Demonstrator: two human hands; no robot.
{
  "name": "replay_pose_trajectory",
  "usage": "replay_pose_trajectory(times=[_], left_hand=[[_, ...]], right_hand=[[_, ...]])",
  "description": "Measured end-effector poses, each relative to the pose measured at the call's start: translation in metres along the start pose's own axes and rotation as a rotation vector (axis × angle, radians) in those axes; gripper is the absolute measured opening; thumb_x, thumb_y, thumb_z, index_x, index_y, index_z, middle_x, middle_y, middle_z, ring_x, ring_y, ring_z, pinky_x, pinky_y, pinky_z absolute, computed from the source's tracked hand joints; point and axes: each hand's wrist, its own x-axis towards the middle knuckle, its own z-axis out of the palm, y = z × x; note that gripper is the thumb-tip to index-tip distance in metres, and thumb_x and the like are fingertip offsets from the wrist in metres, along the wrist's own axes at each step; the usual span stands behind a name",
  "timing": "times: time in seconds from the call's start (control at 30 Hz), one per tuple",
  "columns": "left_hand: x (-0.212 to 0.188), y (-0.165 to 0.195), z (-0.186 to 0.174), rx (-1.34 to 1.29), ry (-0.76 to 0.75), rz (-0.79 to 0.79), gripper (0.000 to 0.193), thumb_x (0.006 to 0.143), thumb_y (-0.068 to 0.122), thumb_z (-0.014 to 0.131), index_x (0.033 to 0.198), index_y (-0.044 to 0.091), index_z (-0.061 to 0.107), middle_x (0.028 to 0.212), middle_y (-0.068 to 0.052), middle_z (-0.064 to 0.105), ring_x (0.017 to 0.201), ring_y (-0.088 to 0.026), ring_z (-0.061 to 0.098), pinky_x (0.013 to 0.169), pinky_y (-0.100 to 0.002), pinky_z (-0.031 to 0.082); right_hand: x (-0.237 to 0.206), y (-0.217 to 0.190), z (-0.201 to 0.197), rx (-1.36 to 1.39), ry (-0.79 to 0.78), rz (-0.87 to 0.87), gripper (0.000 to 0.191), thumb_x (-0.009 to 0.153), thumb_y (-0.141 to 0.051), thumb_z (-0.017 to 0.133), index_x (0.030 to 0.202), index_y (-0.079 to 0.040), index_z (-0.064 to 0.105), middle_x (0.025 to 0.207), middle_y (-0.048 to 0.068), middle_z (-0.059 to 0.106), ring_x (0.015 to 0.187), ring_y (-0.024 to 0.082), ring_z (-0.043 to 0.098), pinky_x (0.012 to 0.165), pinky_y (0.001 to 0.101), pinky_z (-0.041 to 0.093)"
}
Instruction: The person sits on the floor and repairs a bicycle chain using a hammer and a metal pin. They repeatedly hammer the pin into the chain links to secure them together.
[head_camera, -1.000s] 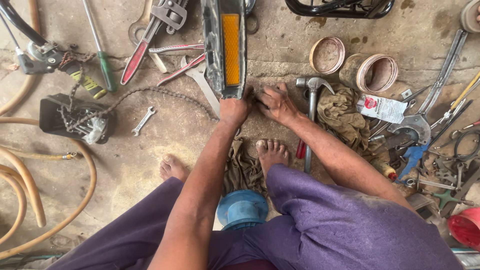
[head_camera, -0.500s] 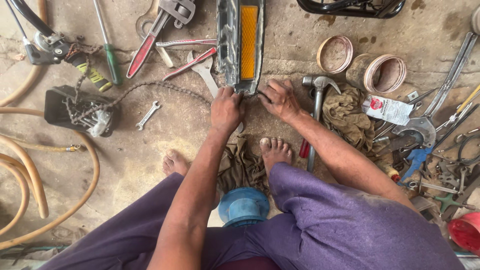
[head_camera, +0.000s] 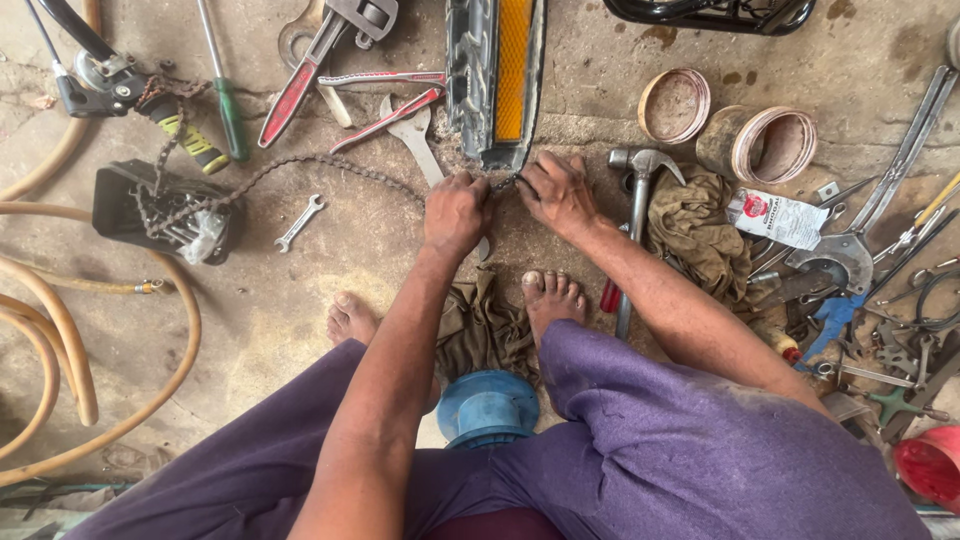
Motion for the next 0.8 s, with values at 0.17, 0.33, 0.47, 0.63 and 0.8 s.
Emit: replay_pose_trajectory(times=[0.17, 0.33, 0.47, 0.63, 0.8], left_hand=[[0.003, 0.001, 0.000, 0.021, -0.028, -0.011, 0.013, 0.096, 0.021, 0.070, 0.099, 0.009, 0.075, 0.087, -0.012, 0.067, 0.081, -0.027, 0.065, 0.075, -0.045, 0.053], [0.003, -0.002, -0.001, -0.052, 0.097, 0.051, 0.018, 0.090, 0.026, 0.073, 0.092, 0.009, 0.075, 0.092, -0.016, 0.069, 0.086, -0.036, 0.066, 0.076, -0.049, 0.053], [0.004, 0.001, -0.003, -0.081, 0.139, 0.063, 0.020, 0.089, 0.028, 0.074, 0.089, 0.009, 0.075, 0.090, -0.017, 0.069, 0.086, -0.039, 0.067, 0.075, -0.051, 0.053], [0.008, 0.004, 0.000, -0.089, 0.020, -0.035, 0.023, 0.092, 0.030, 0.072, 0.092, 0.006, 0.072, 0.088, -0.017, 0.067, 0.081, -0.036, 0.067, 0.071, -0.049, 0.054], [0.008, 0.001, 0.002, -0.042, 0.223, 0.090, 0.013, 0.090, 0.024, 0.072, 0.088, 0.012, 0.074, 0.091, -0.013, 0.069, 0.088, -0.033, 0.067, 0.078, -0.048, 0.055]], right_hand=[[-0.024, -0.002, -0.008, 0.082, 0.174, 0.106, 0.043, 0.094, -0.021, 0.085, 0.130, -0.009, 0.064, 0.119, 0.010, 0.060, 0.111, 0.026, 0.061, 0.099, 0.0453, 0.052], [-0.111, -0.006, -0.041, -0.072, 0.168, 0.479, 0.068, 0.085, -0.009, 0.082, 0.147, -0.007, 0.055, 0.134, 0.016, 0.052, 0.125, 0.032, 0.052, 0.107, 0.0512, 0.049], [-0.133, 0.017, -0.036, -0.080, 0.142, 0.662, 0.082, 0.079, -0.008, 0.084, 0.151, -0.003, 0.046, 0.134, 0.024, 0.049, 0.124, 0.037, 0.050, 0.102, 0.0542, 0.049], [-0.135, 0.046, -0.033, 0.037, 0.035, 0.810, 0.075, 0.082, -0.006, 0.078, 0.150, -0.003, 0.044, 0.128, 0.019, 0.062, 0.107, 0.030, 0.065, 0.087, 0.0474, 0.058], [-0.118, 0.066, -0.050, -0.093, -0.163, 0.776, 0.061, 0.083, -0.022, 0.090, 0.130, -0.003, 0.056, 0.109, 0.022, 0.071, 0.093, 0.037, 0.067, 0.081, 0.0531, 0.056]])
